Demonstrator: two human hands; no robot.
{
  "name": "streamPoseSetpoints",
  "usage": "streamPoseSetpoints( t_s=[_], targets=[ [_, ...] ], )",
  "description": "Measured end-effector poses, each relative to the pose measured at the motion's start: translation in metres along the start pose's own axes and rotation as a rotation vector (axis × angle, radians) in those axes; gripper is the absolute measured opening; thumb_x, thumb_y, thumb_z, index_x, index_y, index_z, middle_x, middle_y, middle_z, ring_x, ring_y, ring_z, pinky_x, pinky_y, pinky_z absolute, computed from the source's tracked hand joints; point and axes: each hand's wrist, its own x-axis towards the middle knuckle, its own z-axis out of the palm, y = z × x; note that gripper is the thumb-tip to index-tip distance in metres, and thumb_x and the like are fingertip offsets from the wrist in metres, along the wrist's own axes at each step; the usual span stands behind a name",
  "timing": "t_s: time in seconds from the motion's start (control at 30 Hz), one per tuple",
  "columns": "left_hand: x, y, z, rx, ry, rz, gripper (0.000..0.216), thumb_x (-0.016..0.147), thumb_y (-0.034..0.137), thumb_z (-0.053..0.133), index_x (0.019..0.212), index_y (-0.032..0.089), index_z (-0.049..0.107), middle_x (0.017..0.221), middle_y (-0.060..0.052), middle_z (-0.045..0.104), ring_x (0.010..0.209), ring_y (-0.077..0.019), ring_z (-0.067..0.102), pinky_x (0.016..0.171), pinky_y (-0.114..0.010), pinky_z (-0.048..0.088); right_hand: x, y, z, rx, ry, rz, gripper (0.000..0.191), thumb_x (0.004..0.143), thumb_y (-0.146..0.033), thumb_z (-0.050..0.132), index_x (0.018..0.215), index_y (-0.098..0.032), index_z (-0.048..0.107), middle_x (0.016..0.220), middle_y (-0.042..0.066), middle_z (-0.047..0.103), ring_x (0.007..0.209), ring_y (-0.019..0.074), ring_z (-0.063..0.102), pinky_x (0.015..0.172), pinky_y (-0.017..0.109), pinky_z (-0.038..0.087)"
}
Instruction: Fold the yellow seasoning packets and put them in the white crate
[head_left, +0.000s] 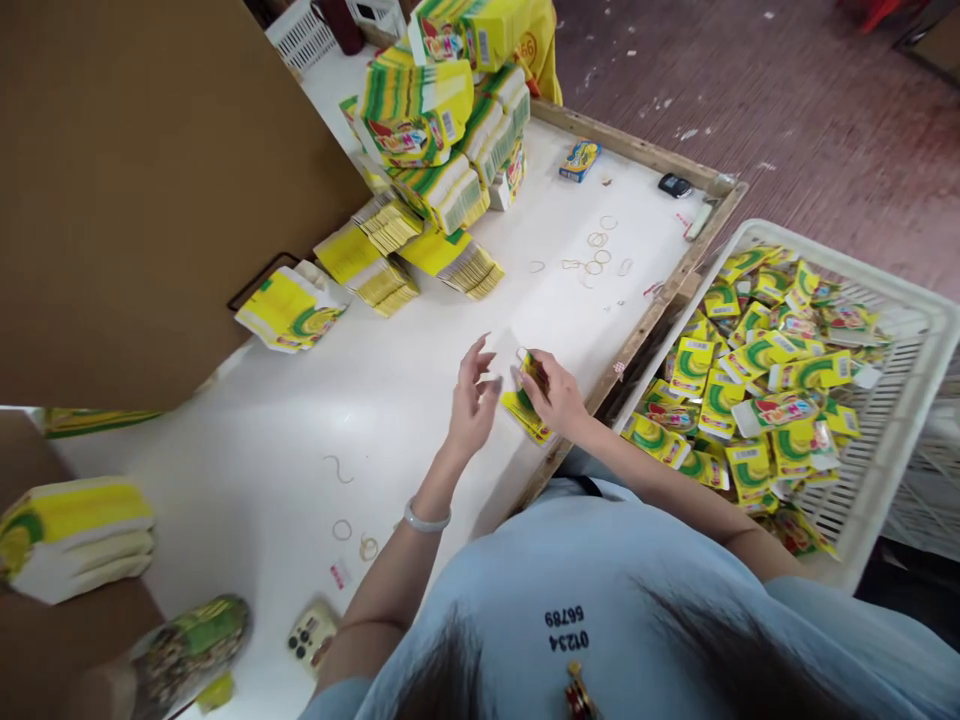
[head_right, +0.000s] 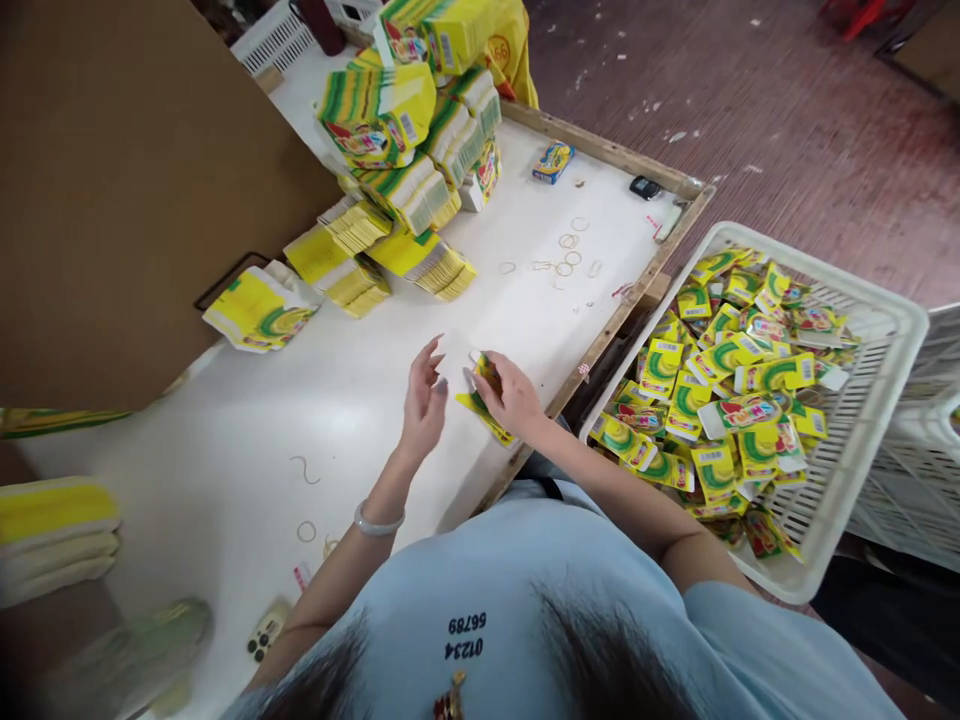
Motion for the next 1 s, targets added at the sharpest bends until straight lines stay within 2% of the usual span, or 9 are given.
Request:
streamPoseSetpoints(
  t_s=[0.1, 0.2, 0.3, 0.4, 0.47, 0.53, 0.6, 0.83, 1.0],
  targets=[
    [-0.019, -0.005, 0.023, -0.112, -0.181, 0.050, 0.091, 0.091, 0.067, 0.060, 0.163, 0.028, 0.019, 0.167, -0.017, 0.029, 0.150, -0.0335, 0.039, 0.117, -0.047, 0.042, -0.004, -0.009, -0.002, 0.054, 0.161, -0.022, 0.039, 0.105, -0.047, 0.040, 0.130, -0.023, 0.057, 0.135, 0.014, 0.065, 0.137, 0.0279, 0.055, 0.114, 0.048, 0.046],
    [-0.034, -0.004, 0.043, -0.235, -0.262, -0.021, 0.077, 0.098, 0.060, 0.052, 0.162, 0.030, 0.023, 0.162, -0.016, 0.041, 0.149, -0.0338, 0.043, 0.121, -0.049, 0.038, -0.008, -0.017, -0.001, 0.133, 0.210, -0.016, 0.038, 0.105, -0.049, 0.040, 0.128, -0.026, 0.060, 0.142, 0.010, 0.063, 0.150, 0.0272, 0.042, 0.125, 0.055, 0.030],
    [-0.040, 0.003, 0.048, -0.283, -0.151, -0.056, 0.066, 0.098, 0.060, 0.052, 0.154, 0.027, 0.041, 0.146, -0.016, 0.057, 0.138, -0.0336, 0.054, 0.115, -0.046, 0.044, -0.012, -0.022, -0.001, 0.238, 0.155, 0.048, 0.040, 0.105, -0.051, 0.039, 0.128, -0.027, 0.062, 0.123, 0.006, 0.073, 0.133, 0.0255, 0.060, 0.129, 0.055, 0.021],
    [-0.040, 0.009, 0.043, -0.279, -0.041, -0.110, 0.056, 0.098, 0.059, 0.054, 0.141, 0.023, 0.054, 0.130, -0.013, 0.067, 0.120, -0.0299, 0.064, 0.104, -0.042, 0.051, -0.014, -0.027, -0.005, 0.313, 0.104, 0.101, 0.042, 0.103, -0.056, 0.039, 0.114, -0.026, 0.067, 0.102, 0.003, 0.076, 0.102, 0.0218, 0.071, 0.115, 0.045, 0.042],
    [-0.040, 0.010, 0.040, -0.283, 0.012, -0.165, 0.050, 0.098, 0.058, 0.054, 0.132, 0.021, 0.058, 0.122, -0.012, 0.069, 0.113, -0.0266, 0.066, 0.099, -0.040, 0.053, -0.015, -0.031, -0.008, 0.338, 0.090, 0.173, 0.041, 0.102, -0.058, 0.042, 0.099, -0.024, 0.065, 0.085, 0.001, 0.071, 0.080, 0.0180, 0.066, 0.087, 0.034, 0.054],
    [-0.041, 0.011, 0.038, -0.307, 0.047, -0.219, 0.049, 0.099, 0.060, 0.052, 0.127, 0.021, 0.060, 0.119, -0.011, 0.070, 0.112, -0.0245, 0.066, 0.098, -0.038, 0.053, -0.016, -0.035, -0.009, 0.333, 0.106, 0.256, 0.040, 0.099, -0.059, 0.049, 0.084, -0.023, 0.058, 0.068, -0.003, 0.059, 0.063, 0.0140, 0.055, 0.062, 0.026, 0.047],
    [-0.044, 0.011, 0.038, -0.348, 0.046, -0.269, 0.052, 0.097, 0.063, 0.053, 0.126, 0.020, 0.061, 0.121, -0.011, 0.071, 0.114, -0.0242, 0.066, 0.099, -0.038, 0.053, -0.018, -0.037, -0.009, 0.324, 0.129, 0.303, 0.042, 0.095, -0.059, 0.056, 0.074, -0.023, 0.052, 0.059, -0.006, 0.049, 0.055, 0.0114, 0.046, 0.053, 0.023, 0.039],
    [-0.067, 0.018, 0.041, -0.564, -0.014, -0.527, 0.059, 0.083, 0.070, 0.069, 0.114, 0.020, 0.068, 0.107, -0.008, 0.076, 0.099, -0.0249, 0.072, 0.087, -0.035, 0.056, -0.042, -0.027, -0.012, 0.495, 0.072, 0.403, 0.040, 0.090, -0.057, 0.066, 0.109, -0.022, 0.058, 0.077, 0.000, 0.071, 0.067, 0.0164, 0.067, 0.063, 0.027, 0.051],
    [-0.076, 0.028, 0.046, -0.855, -0.040, -0.685, 0.049, 0.075, 0.057, 0.084, 0.107, 0.021, 0.073, 0.095, -0.006, 0.078, 0.101, -0.0256, 0.073, 0.086, -0.032, 0.056, -0.053, -0.020, -0.013, 0.412, 0.094, 0.382, 0.039, 0.090, -0.058, 0.065, 0.106, -0.023, 0.060, 0.083, 0.003, 0.076, 0.075, 0.0195, 0.072, 0.071, 0.032, 0.055]
  ],
)
